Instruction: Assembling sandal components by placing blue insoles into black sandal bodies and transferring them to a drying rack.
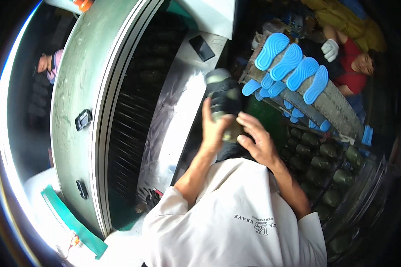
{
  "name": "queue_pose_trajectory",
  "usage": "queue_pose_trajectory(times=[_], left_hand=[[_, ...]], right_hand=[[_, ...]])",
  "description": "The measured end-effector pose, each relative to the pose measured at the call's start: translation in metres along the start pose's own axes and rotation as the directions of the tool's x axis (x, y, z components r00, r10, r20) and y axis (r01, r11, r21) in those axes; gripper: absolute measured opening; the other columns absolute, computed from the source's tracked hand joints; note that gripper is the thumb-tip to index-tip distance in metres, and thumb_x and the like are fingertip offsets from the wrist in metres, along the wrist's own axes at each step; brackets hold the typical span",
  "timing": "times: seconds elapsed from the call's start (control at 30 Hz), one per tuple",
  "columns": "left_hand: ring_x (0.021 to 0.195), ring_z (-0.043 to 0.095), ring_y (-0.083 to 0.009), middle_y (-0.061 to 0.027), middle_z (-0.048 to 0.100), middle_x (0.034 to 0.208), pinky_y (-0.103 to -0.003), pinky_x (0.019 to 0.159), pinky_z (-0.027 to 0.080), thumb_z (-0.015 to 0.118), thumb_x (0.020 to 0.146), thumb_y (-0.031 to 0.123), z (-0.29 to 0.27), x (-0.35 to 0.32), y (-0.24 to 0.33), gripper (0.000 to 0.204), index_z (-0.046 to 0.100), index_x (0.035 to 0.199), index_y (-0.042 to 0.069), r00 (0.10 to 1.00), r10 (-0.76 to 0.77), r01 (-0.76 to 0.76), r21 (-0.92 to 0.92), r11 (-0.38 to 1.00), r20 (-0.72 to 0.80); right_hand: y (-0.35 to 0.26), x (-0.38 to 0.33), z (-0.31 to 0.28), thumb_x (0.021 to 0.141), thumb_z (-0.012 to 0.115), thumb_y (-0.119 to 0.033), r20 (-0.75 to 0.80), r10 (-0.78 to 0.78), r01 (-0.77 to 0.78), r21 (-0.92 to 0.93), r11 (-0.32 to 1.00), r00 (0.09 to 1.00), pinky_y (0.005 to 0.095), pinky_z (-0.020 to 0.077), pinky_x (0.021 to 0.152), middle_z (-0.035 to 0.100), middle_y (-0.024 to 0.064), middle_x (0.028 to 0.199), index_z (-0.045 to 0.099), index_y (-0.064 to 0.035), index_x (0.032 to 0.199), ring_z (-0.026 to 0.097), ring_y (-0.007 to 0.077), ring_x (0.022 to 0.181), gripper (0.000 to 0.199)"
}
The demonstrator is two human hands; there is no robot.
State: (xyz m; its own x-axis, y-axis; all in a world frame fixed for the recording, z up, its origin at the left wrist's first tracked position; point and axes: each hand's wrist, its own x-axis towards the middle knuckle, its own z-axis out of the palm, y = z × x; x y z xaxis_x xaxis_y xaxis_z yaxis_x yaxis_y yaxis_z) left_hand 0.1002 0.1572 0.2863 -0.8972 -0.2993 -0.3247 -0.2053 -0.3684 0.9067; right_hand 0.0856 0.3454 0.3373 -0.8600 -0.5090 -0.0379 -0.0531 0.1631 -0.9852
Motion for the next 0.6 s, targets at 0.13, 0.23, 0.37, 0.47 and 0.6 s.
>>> queue_pose_trajectory(times=[0.13, 0.23, 0.37, 0.47, 0.6], left_hand=[[0.109, 0.065, -0.0235, -0.0159, 0.059, 0.133, -0.04, 0.094, 0.057, 0.079, 0.085, 0.019, -0.152, 0.03, -0.058, 0.102, 0.02, 0.167, 0.005, 0.875, -0.033, -0.01, -0.085, 0.996, -0.483], [0.119, 0.063, -0.0308, -0.0194, 0.057, 0.141, -0.042, 0.098, 0.056, 0.08, 0.088, 0.017, -0.29, 0.116, -0.074, 0.086, 0.036, 0.159, -0.001, 0.69, 0.054, -0.141, -0.061, 0.988, -0.722], [0.117, 0.065, -0.0324, -0.0217, 0.06, 0.14, -0.045, 0.099, 0.057, 0.078, 0.089, 0.018, -0.401, 0.158, -0.083, 0.075, 0.045, 0.153, -0.001, 0.651, 0.075, 0.115, 0.196, 0.974, -0.755], [0.109, 0.07, -0.0326, -0.0239, 0.068, 0.13, -0.045, 0.097, 0.058, 0.073, 0.088, 0.014, -0.496, 0.177, -0.005, 0.057, 0.06, 0.141, -0.002, 0.775, 0.086, 0.232, 0.409, 0.883, -0.626], [0.096, 0.075, -0.0296, -0.0221, 0.077, 0.114, -0.042, 0.09, 0.06, 0.072, 0.092, 0.02, -0.369, 0.279, -0.048, 0.04, 0.074, 0.123, -0.006, 0.791, 0.601, 0.153, 0.988, -0.008, -0.118]], right_hand=[[0.019, 0.004, 0.008, 0.102, 0.068, -0.009, 0.09, 0.093, -0.102, 0.101, 0.99, 0.992, 0.0357, 0.0596, 0.1, 0.071, 0.018, 0.13, 0.066, 0.0034, 0.134, 0.074, 0.0262, 0.113, 0.034], [0.051, -0.015, -0.011, 0.102, 0.067, -0.005, 0.015, 0.314, -0.314, 0.064, 0.947, 0.949, 0.0345, 0.059, 0.1, 0.073, 0.0161, 0.128, 0.068, 0.0041, 0.132, 0.074, 0.0234, 0.113, 0.031], [0.059, -0.041, -0.055, 0.105, 0.065, -0.012, -0.203, 0.437, -0.462, -0.093, 0.882, 0.876, 0.0347, 0.0583, 0.098, 0.075, 0.0152, 0.125, 0.069, 0.0028, 0.132, 0.073, 0.0222, 0.114, 0.031], [0.038, -0.074, -0.107, 0.105, 0.066, -0.016, -0.445, 0.395, -0.489, -0.115, 0.865, 0.804, 0.0342, 0.0574, 0.098, 0.076, 0.0144, 0.123, 0.069, 0.0005, 0.133, 0.073, 0.0197, 0.111, 0.033], [-0.04, -0.173, -0.176, 0.104, 0.066, -0.013, -0.861, 0.055, -0.705, -0.376, 0.602, 0.506, 0.0375, 0.05, 0.108, 0.075, 0.0147, 0.127, 0.073, -0.0031, 0.128, 0.069, 0.0278, 0.12, 0.027]])
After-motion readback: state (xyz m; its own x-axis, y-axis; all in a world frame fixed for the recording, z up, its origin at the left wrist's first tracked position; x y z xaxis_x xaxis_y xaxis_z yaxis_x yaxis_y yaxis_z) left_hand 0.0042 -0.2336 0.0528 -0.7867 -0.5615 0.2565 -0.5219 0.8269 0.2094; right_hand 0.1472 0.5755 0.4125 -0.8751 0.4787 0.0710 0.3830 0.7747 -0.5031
